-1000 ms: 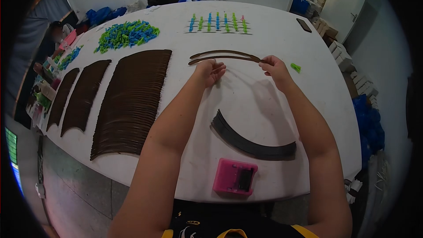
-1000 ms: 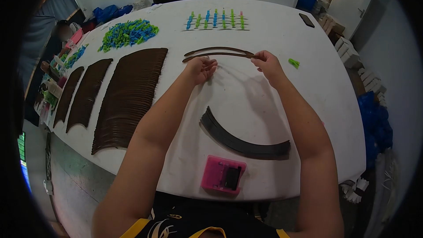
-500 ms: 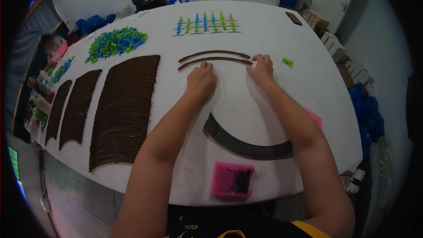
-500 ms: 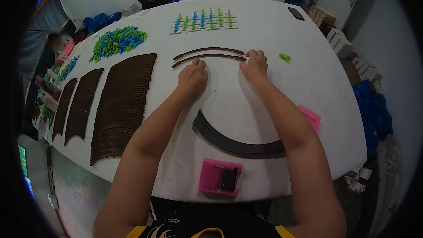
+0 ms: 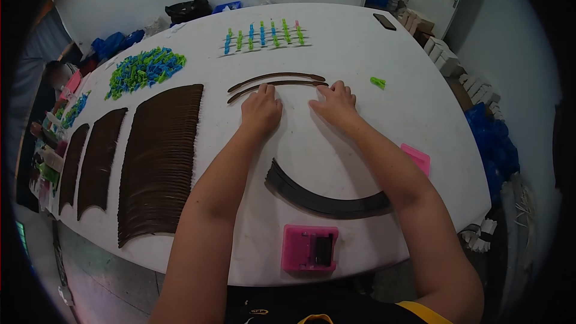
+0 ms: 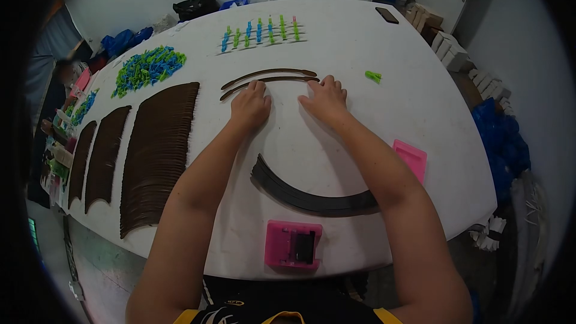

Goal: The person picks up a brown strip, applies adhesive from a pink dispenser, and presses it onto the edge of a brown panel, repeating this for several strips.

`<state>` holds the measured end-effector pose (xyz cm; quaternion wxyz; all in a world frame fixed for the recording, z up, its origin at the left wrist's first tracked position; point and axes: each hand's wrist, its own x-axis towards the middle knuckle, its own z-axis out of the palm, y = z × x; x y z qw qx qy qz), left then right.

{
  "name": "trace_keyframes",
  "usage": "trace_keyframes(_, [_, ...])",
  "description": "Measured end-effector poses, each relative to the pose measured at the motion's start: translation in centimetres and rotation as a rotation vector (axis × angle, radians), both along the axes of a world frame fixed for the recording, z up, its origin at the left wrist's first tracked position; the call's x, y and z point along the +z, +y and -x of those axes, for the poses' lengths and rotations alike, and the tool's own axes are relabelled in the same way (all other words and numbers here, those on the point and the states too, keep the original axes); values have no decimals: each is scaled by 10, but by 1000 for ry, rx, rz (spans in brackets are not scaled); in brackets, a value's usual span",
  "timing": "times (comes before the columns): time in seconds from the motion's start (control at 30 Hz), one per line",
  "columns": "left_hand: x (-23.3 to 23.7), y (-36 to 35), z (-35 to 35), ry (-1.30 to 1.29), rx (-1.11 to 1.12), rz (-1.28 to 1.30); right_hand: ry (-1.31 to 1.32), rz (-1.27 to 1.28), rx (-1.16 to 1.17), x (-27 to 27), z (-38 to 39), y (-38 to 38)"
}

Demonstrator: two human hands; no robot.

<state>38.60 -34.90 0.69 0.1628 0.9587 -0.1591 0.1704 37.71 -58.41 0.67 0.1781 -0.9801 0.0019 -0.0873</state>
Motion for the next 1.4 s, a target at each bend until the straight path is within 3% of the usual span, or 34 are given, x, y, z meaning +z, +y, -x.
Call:
trace_keyframes(0.53, [-1,0,-3,11,35,32,100,28,-36,14,-1,9])
trace_keyframes(0.9, [-5,12,11,21,345,9,105,39,-30,13,-1,8])
trace_keyframes(1.4, [-7,15,10,56,387,23,75,54,-45,6,-3,7])
